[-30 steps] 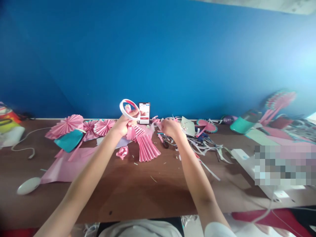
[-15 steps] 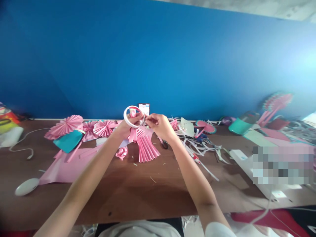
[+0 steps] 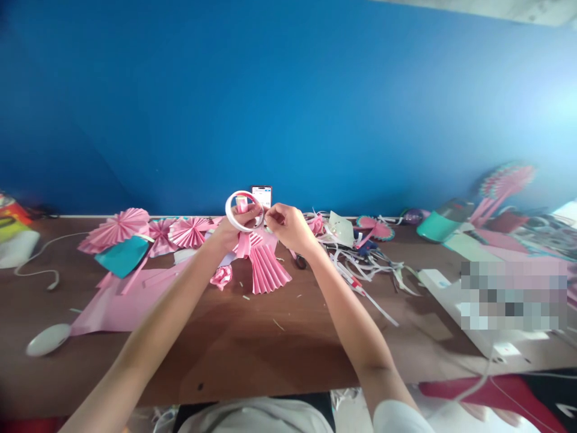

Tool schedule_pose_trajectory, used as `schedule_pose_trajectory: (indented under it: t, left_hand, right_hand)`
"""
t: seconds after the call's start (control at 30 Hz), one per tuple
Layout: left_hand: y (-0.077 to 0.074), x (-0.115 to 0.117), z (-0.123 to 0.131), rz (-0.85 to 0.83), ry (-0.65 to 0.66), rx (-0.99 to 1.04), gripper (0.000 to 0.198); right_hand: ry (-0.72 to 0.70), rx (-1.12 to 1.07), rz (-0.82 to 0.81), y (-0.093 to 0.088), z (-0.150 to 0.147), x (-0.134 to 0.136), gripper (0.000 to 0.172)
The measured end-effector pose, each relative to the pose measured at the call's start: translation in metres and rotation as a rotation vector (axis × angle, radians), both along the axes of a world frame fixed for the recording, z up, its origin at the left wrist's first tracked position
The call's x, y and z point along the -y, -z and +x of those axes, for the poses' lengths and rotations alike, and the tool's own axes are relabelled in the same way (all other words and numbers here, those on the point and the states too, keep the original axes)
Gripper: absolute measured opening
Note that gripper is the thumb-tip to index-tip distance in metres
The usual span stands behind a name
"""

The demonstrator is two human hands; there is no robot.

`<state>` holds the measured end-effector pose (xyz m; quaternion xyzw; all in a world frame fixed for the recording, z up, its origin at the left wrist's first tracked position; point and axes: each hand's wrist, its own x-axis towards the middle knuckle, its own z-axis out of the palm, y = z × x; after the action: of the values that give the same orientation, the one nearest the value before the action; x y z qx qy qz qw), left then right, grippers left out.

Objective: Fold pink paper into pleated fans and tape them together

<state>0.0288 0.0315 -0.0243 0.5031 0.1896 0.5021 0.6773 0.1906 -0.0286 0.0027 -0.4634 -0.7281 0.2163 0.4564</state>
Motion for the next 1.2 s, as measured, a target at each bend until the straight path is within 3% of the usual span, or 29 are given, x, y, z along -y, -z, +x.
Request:
schedule_pose_trajectory:
  t: [0.2,0.37,0.53,0.63,0.7,0.9,1.0,1.2]
  left_hand:
    - [-0.005,0.001,-0.006,-0.071,0.061,-0.061,0.025]
    - [-0.006,-0.005,-0.015,-0.068,0.147,-0.017,0.024]
    - [-0.004,-0.007,-0.018,-0.133,0.147,0.003,0.024]
    - [-0.004,-0.005,-0.016,-0.182,0.169,-0.017,0.026]
    - [-0.005,-0.003,-0.014,-0.195,0.175,-0.004,0.024]
    - [-0.002,-0.007,-0.010,-0.218,0.232,-0.038,0.023]
    - [0.002,-0.009,-0.009,-0.204,0.257,-0.083,0.021]
    - [0.010,-0.007,-0.005,-0.250,0.257,-0.142,0.017]
  right_hand:
    - [0.001,0.081,0.025,-0.005,0.000,0.005,0.009]
    - [0.059,0.075,0.029,-0.006,0.011,0.001,0.021]
    - [0.314,0.166,0.013,0.008,0.039,-0.022,0.034]
    - [0.434,0.239,0.117,0.016,0.050,-0.032,0.012]
    - [0.373,0.260,0.242,0.015,0.049,-0.031,0.027]
    - [-0.028,0.393,0.561,0.000,0.016,-0.005,0.027]
    - [-0.084,0.492,0.614,0.001,0.005,0.001,0.034]
    - [-0.058,0.599,0.617,0.009,0.003,-0.004,0.026]
